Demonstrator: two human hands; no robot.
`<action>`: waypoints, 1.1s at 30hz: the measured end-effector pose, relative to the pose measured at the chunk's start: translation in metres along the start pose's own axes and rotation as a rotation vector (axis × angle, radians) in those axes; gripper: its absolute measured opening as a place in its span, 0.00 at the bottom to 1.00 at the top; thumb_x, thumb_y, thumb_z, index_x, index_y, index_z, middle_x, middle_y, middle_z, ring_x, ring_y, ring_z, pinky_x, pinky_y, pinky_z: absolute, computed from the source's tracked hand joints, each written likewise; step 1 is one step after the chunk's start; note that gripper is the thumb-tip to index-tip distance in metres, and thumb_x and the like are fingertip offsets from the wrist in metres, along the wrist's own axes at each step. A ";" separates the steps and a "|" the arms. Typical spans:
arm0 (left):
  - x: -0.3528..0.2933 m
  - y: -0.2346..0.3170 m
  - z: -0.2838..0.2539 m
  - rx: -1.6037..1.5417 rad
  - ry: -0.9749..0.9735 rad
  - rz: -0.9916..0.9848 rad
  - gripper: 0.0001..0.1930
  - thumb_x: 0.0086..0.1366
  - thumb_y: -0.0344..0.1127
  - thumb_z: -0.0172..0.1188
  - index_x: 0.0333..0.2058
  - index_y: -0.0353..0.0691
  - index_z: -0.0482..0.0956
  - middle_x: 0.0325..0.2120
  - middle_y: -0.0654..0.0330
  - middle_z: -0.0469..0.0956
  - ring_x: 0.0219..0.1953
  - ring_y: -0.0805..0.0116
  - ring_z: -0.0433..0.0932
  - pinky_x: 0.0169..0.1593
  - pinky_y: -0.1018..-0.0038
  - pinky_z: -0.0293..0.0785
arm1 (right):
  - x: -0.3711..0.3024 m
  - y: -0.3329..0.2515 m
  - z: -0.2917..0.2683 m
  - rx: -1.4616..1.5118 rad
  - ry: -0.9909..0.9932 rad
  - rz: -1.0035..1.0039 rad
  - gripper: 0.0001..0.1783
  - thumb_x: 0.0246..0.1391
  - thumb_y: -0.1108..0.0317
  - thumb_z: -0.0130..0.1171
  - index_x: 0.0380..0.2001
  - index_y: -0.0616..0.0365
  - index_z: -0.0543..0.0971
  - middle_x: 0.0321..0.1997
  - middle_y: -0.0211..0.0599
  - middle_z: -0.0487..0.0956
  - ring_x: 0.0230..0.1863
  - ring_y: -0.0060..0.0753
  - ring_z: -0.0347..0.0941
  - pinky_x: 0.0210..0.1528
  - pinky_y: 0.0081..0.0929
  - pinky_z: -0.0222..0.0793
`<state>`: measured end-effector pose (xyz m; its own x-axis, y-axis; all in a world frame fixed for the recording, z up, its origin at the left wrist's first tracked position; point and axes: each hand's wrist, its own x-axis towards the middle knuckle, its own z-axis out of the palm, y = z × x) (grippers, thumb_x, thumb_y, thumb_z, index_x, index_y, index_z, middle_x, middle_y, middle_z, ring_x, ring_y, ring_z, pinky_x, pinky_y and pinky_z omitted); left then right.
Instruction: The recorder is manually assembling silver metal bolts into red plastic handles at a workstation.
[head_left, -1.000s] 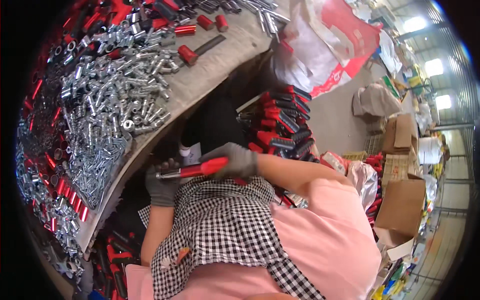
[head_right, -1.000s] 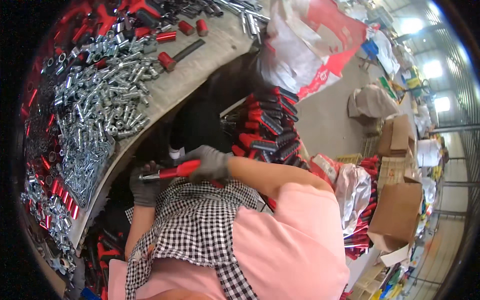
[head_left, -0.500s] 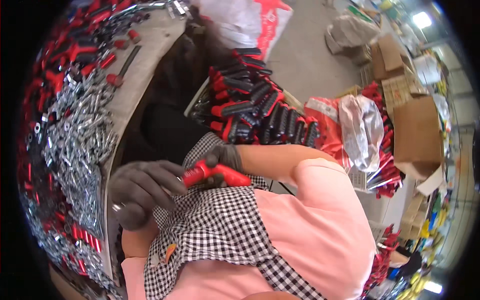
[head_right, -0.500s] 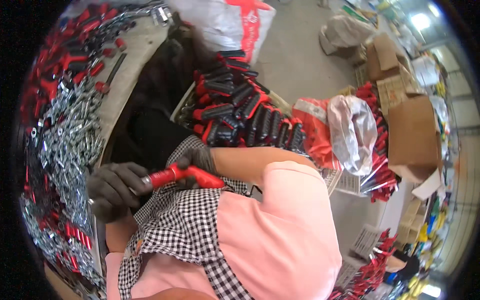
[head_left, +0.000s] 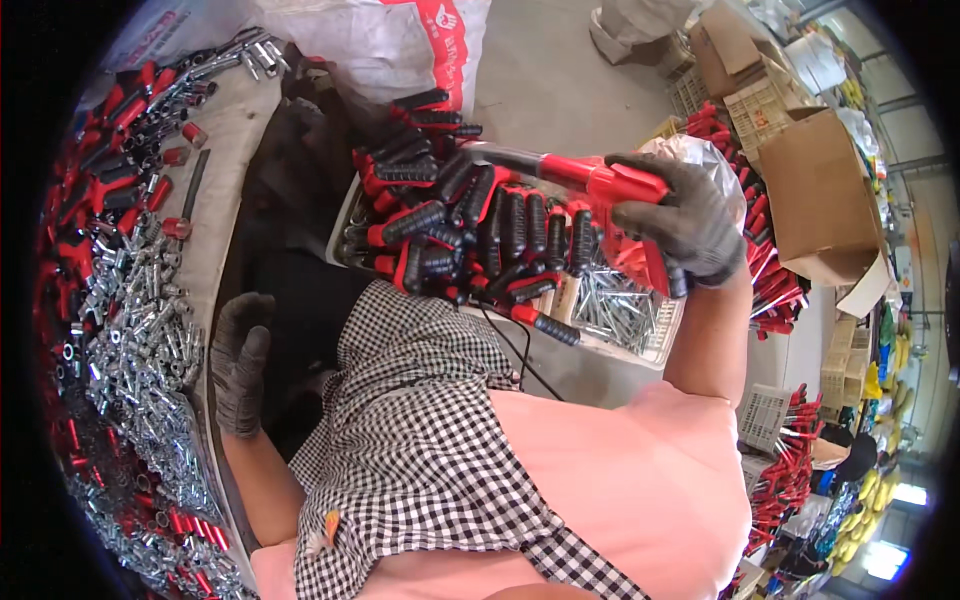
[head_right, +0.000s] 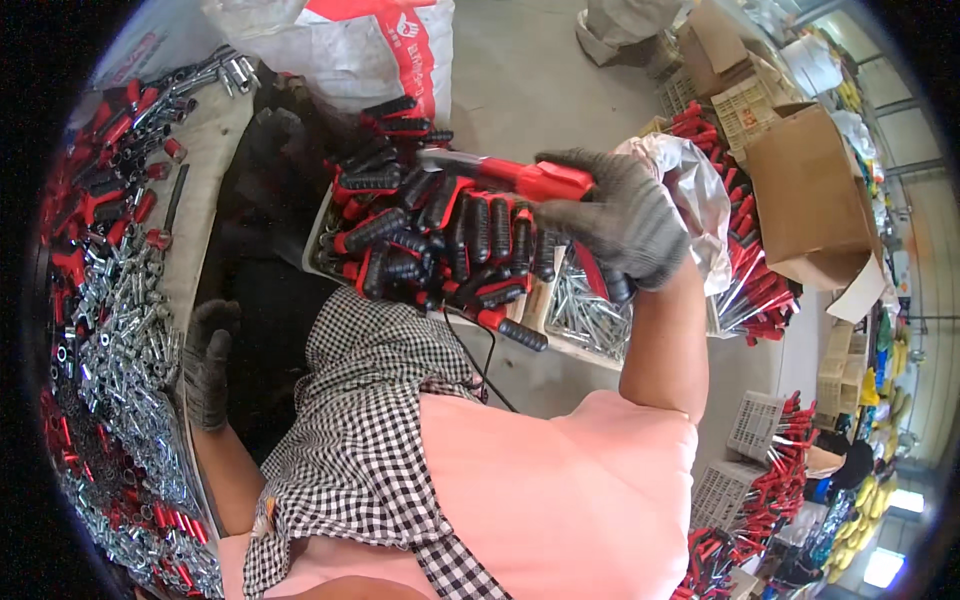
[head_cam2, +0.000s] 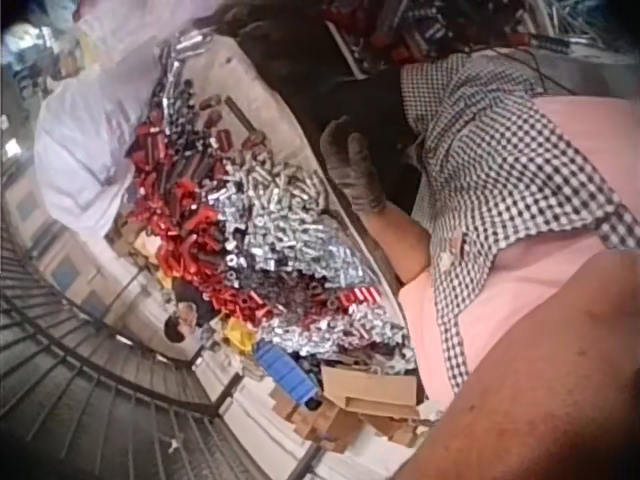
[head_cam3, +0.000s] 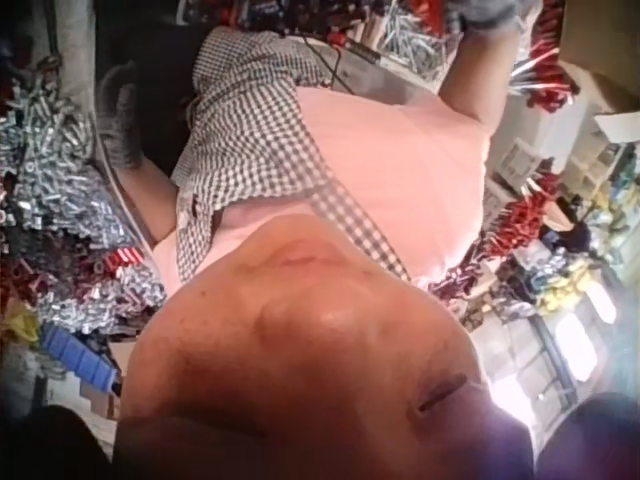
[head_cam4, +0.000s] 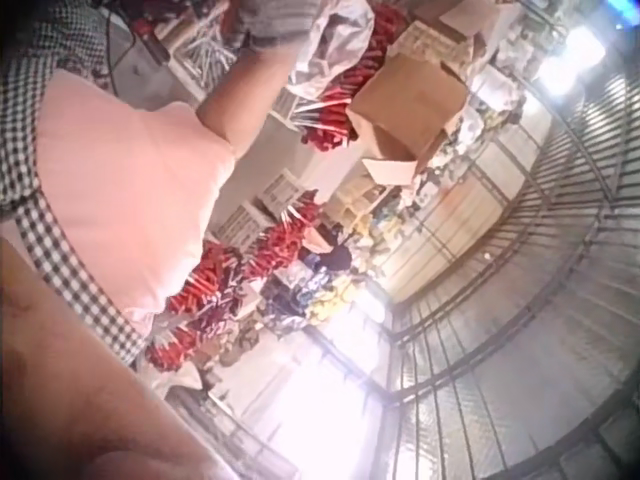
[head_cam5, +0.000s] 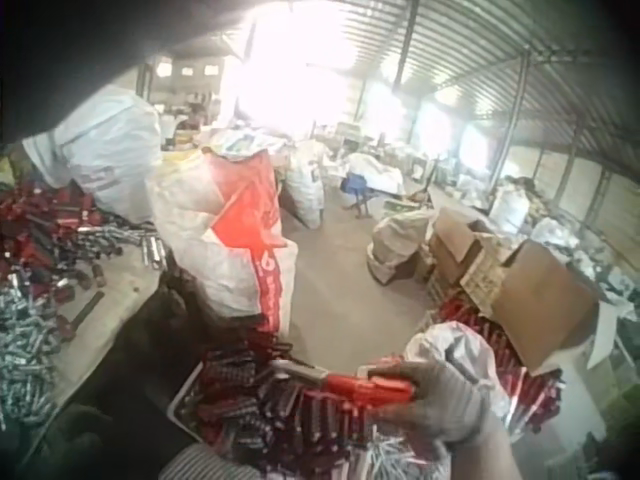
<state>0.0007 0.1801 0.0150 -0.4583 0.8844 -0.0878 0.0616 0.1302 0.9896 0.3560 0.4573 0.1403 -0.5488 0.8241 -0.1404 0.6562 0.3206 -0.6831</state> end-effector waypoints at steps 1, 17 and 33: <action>0.002 -0.005 0.000 0.037 0.016 -0.045 0.22 0.62 0.40 0.59 0.51 0.37 0.70 0.47 0.57 0.73 0.53 0.67 0.69 0.59 0.70 0.61 | 0.014 0.024 0.007 -0.164 0.035 -0.191 0.24 0.41 0.67 0.64 0.44 0.65 0.78 0.27 0.36 0.79 0.27 0.24 0.74 0.33 0.24 0.71; -0.015 -0.018 0.021 0.095 -0.173 -0.333 0.19 0.59 0.40 0.62 0.46 0.37 0.72 0.40 0.61 0.74 0.43 0.72 0.71 0.48 0.76 0.67 | 0.148 0.201 0.163 -0.366 0.086 0.479 0.38 0.48 0.34 0.48 0.53 0.52 0.73 0.50 0.52 0.76 0.52 0.52 0.72 0.52 0.45 0.66; 0.013 0.005 0.022 0.464 -0.200 -0.331 0.19 0.61 0.36 0.60 0.49 0.34 0.72 0.42 0.56 0.75 0.46 0.68 0.72 0.51 0.72 0.68 | 0.087 0.156 0.107 -0.458 0.833 -0.168 0.23 0.43 0.57 0.67 0.43 0.54 0.78 0.47 0.45 0.76 0.51 0.47 0.71 0.55 0.40 0.64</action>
<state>0.0141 0.2023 0.0162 -0.3466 0.8250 -0.4464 0.3450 0.5547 0.7572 0.3545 0.5291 -0.0550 -0.2263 0.7611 0.6078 0.8376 0.4706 -0.2774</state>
